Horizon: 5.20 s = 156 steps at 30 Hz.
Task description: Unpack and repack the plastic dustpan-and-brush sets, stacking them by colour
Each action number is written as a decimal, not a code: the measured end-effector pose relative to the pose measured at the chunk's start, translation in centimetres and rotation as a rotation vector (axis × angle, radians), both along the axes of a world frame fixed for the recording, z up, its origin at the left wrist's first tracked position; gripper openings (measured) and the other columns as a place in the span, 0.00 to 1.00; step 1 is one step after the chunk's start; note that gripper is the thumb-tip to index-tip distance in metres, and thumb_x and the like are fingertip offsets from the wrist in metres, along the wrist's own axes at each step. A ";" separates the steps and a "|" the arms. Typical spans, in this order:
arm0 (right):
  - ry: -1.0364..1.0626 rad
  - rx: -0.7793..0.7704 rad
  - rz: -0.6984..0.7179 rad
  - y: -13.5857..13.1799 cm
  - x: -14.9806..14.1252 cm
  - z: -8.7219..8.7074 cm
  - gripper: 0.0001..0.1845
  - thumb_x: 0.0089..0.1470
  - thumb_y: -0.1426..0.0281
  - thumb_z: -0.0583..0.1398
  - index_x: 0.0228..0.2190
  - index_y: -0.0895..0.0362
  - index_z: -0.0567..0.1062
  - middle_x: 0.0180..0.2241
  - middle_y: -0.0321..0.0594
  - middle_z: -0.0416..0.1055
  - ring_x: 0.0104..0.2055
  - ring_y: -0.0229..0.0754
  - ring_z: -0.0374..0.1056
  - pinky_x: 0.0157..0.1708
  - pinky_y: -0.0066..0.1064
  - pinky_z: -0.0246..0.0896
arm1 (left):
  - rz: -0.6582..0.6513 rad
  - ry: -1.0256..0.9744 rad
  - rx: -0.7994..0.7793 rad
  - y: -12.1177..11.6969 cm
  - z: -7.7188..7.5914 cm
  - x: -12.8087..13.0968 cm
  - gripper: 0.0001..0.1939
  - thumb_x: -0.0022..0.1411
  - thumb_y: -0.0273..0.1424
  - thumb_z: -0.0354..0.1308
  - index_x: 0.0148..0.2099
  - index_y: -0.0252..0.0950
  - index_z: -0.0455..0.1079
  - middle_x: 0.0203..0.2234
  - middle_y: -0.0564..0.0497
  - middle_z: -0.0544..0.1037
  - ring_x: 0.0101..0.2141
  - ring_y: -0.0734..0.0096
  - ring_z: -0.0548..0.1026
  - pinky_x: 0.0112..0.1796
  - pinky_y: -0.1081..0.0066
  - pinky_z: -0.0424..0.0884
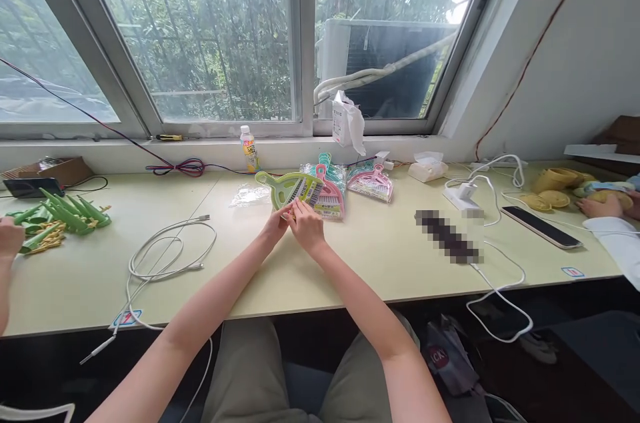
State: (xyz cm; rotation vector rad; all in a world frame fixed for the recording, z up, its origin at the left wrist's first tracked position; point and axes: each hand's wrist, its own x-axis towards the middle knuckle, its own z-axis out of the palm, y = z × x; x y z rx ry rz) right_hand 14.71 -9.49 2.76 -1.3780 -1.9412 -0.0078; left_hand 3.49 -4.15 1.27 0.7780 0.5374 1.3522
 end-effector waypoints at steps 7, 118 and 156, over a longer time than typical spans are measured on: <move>0.195 0.034 -0.142 0.6 1.0 0.2 0.21 0.67 0.65 0.48 0.55 0.51 0.73 0.60 0.45 0.67 0.63 0.52 0.59 0.61 0.52 0.55 | 0.040 0.033 0.008 0.0 0.0 0.1 0.37 0.40 0.18 0.69 0.55 0.40 0.69 0.36 0.52 0.81 0.44 0.62 0.79 0.50 0.63 0.71; 1.376 -0.296 0.189 2.3 3.3 0.3 0.16 0.48 0.62 0.67 0.38 0.58 0.76 0.45 0.47 0.79 0.47 0.48 0.76 0.46 0.41 0.76 | 0.049 0.432 0.318 1.3 3.9 -4.3 0.27 0.63 0.47 0.52 0.59 0.39 0.68 0.53 0.45 0.77 0.51 0.58 0.76 0.49 0.62 0.72; 1.364 -0.246 0.111 3.1 4.0 0.2 0.22 0.46 0.63 0.64 0.44 0.54 0.70 0.41 0.42 0.77 0.42 0.46 0.75 0.39 0.38 0.75 | -0.049 0.333 0.027 -0.3 1.0 1.1 0.29 0.42 0.34 0.71 0.49 0.32 0.73 0.46 0.40 0.81 0.49 0.51 0.77 0.45 0.60 0.74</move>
